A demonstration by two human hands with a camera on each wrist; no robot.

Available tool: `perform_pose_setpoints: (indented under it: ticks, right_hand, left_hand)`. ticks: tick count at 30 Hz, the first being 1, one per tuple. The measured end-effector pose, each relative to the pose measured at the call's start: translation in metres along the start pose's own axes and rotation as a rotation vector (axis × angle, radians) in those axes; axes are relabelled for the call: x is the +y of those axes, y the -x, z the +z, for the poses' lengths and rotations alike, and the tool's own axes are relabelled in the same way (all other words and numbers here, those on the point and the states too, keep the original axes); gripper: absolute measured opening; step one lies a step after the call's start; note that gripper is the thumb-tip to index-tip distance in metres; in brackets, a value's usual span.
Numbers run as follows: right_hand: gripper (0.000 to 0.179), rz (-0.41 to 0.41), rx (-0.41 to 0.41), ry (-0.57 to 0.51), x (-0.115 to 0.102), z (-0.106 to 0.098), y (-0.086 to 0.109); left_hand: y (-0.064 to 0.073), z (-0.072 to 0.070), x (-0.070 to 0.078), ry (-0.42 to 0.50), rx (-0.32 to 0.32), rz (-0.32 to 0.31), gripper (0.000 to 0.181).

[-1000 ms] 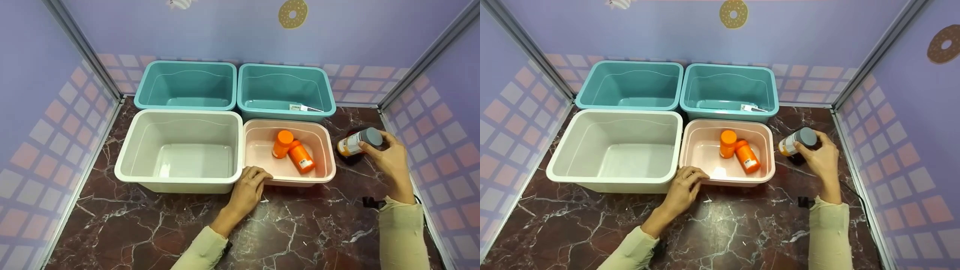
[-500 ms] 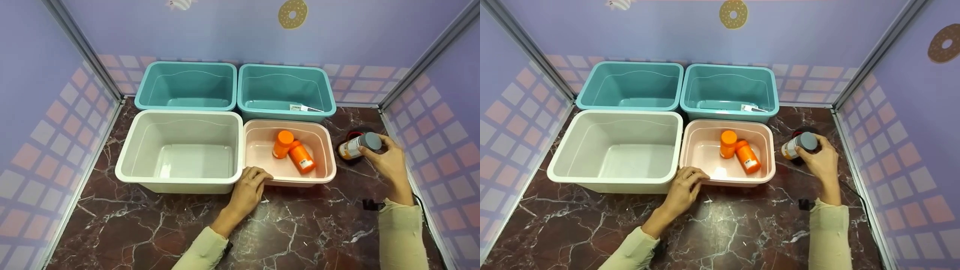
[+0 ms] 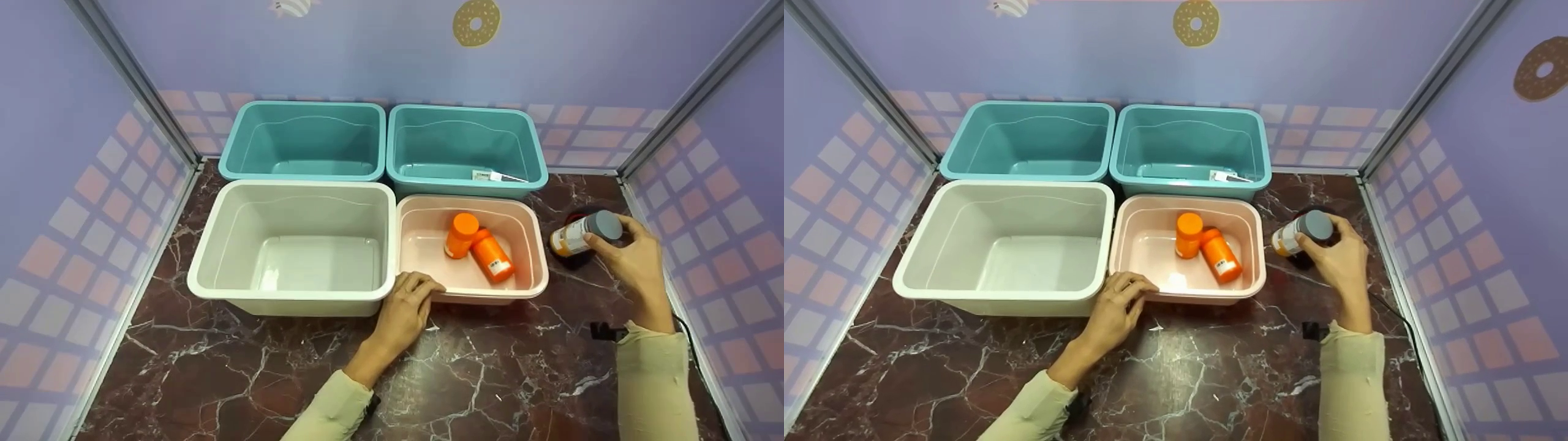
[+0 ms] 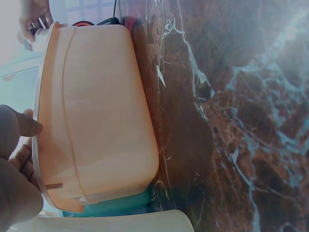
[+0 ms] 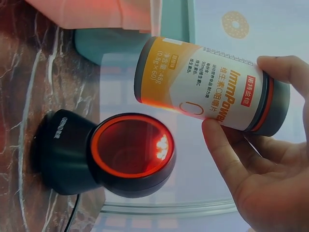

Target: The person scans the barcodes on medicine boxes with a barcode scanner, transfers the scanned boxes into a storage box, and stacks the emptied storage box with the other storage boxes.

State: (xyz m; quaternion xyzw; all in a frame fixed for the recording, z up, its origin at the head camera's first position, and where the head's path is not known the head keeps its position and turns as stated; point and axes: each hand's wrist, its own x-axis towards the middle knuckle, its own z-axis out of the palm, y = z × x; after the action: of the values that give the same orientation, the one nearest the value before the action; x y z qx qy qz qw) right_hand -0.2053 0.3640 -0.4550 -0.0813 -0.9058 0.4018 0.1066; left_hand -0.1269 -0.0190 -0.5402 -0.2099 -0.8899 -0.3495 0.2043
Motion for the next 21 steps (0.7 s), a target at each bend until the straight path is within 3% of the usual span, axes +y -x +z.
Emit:
perform_pose_setpoints:
  ticks: [9,21]
  right_hand:
    - [0.060,-0.004,0.040,-0.070,-0.021,0.005,-0.004]
    - [0.055,-0.060,0.025,-0.200,-0.053,0.017,-0.010]
  left_hand:
    - [-0.001,0.000,0.000,0.002,0.008,0.006,0.025]
    - [-0.001,0.000,0.000,-0.005,0.007,0.006,0.026]
